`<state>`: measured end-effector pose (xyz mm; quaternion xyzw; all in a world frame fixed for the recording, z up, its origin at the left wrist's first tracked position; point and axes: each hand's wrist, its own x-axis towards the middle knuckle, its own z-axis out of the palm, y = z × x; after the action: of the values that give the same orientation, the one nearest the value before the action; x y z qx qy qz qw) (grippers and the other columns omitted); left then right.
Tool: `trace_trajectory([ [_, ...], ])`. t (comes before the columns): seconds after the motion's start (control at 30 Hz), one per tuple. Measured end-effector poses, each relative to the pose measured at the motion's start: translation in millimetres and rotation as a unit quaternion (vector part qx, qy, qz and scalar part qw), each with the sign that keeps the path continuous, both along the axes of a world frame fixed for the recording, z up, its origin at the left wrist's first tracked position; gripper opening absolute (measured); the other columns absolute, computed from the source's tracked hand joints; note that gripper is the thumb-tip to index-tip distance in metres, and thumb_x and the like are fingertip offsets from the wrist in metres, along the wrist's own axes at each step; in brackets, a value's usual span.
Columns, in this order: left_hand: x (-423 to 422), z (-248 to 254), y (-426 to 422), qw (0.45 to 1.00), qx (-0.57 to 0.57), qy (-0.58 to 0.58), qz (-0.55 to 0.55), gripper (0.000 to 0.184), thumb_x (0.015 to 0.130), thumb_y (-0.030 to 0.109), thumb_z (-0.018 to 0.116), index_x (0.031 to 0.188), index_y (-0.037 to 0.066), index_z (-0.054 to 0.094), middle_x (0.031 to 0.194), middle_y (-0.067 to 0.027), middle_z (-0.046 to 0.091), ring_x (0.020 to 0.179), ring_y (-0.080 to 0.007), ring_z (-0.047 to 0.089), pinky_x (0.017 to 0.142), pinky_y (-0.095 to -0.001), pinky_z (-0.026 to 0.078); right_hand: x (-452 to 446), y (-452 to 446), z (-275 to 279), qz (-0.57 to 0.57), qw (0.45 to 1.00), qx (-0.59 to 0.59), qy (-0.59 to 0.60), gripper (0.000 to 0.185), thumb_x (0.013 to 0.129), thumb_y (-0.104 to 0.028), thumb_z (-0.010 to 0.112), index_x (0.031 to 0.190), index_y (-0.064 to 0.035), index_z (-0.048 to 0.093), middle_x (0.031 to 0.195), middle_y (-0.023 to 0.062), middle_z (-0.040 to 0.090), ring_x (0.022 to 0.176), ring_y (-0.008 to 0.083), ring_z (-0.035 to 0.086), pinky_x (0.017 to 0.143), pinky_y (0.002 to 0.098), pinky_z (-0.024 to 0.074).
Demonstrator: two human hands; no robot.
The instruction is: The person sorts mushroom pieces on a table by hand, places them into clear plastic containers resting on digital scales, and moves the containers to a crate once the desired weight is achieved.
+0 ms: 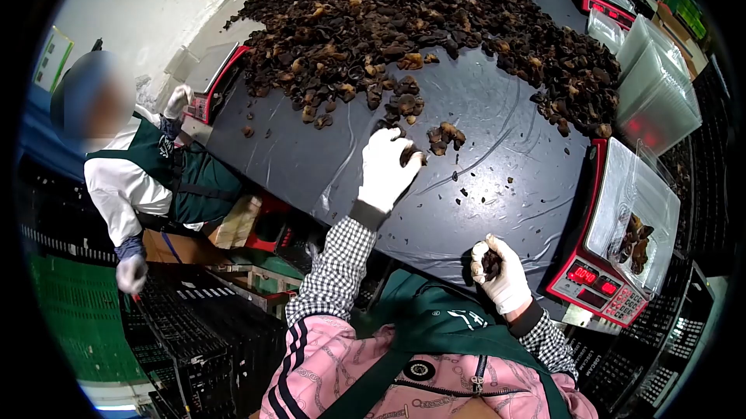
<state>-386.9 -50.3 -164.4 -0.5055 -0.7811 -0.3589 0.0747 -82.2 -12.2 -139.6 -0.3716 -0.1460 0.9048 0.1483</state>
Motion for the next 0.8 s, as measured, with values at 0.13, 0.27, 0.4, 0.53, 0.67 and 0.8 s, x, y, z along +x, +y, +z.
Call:
trace_trajectory([
  [0.13, 9.7, -9.9, -42.9, 0.990, 0.100, 0.055, 0.079, 0.016, 0.083, 0.010, 0.073, 0.098, 0.005, 0.068, 0.118, -0.0145, 0.064, 0.109, -0.0326, 0.060, 0.096, -0.0430, 0.048, 3.4, -0.9, -4.7, 0.013, 1.000, 0.015, 0.003, 0.035, 0.101, -0.033, 0.058, 0.083, -0.0044, 0.066, 0.069, 0.0072, 0.062, 0.058, 0.0196, 0.054, 0.051, 0.0314, 0.0383],
  [0.27, 6.4, -25.3, -70.1, 0.981, 0.129, -0.036, 0.143, 0.019, 0.088, 0.009, 0.070, 0.106, 0.003, 0.066, 0.125, -0.0168, 0.061, 0.116, -0.0332, 0.057, 0.100, -0.0434, 0.047, 0.8, -0.9, -8.2, 0.029, 1.000, 0.007, 0.001, 0.036, 0.101, -0.033, 0.059, 0.083, -0.0037, 0.067, 0.069, 0.0078, 0.063, 0.057, 0.0195, 0.054, 0.051, 0.0313, 0.0390],
  [0.4, 5.6, 0.2, -60.5, 0.990, 0.052, -0.045, 0.124, 0.057, 0.091, 0.014, 0.067, 0.145, 0.008, 0.052, 0.159, -0.0242, 0.034, 0.147, -0.0400, 0.031, 0.119, -0.0483, 0.030, -0.8, -4.2, -7.7, 0.037, 0.999, 0.022, 0.002, 0.036, 0.101, -0.033, 0.059, 0.083, -0.0030, 0.067, 0.068, 0.0083, 0.062, 0.057, 0.0191, 0.054, 0.051, 0.0311, 0.0389],
  [0.53, -27.5, 0.7, -24.4, 0.989, -0.072, -0.032, 0.124, 0.072, 0.087, 0.047, 0.074, 0.150, 0.021, 0.050, 0.163, -0.0248, 0.026, 0.144, -0.0553, 0.025, 0.116, -0.0631, 0.027, -0.7, -5.1, -5.2, 0.036, 0.999, 0.033, -0.002, 0.035, 0.101, -0.032, 0.058, 0.083, -0.0027, 0.067, 0.067, 0.0087, 0.062, 0.057, 0.0191, 0.054, 0.051, 0.0313, 0.0391],
  [0.67, -45.0, 20.0, 13.9, 0.980, -0.176, -0.005, 0.097, 0.077, 0.080, 0.052, 0.078, 0.148, 0.027, 0.052, 0.162, -0.0205, 0.029, 0.143, -0.0517, 0.028, 0.113, -0.0609, 0.031, -1.3, -5.9, -4.6, 0.034, 0.998, 0.044, -0.006, 0.037, 0.101, -0.033, 0.058, 0.082, -0.0026, 0.067, 0.066, 0.0089, 0.061, 0.056, 0.0196, 0.054, 0.051, 0.0315, 0.0396],
  [0.8, -65.0, 4.1, 21.7, 1.000, -0.013, -0.015, -0.016, 0.025, 0.082, 0.020, 0.072, 0.106, 0.011, 0.075, 0.111, -0.0153, 0.070, 0.104, -0.0335, 0.066, 0.094, -0.0413, 0.052, -2.4, -1.8, -1.1, 0.033, 0.997, 0.066, -0.010, 0.033, 0.102, -0.029, 0.058, 0.085, -0.0017, 0.066, 0.071, 0.0092, 0.064, 0.056, 0.0183, 0.055, 0.051, 0.0291, 0.0413],
])
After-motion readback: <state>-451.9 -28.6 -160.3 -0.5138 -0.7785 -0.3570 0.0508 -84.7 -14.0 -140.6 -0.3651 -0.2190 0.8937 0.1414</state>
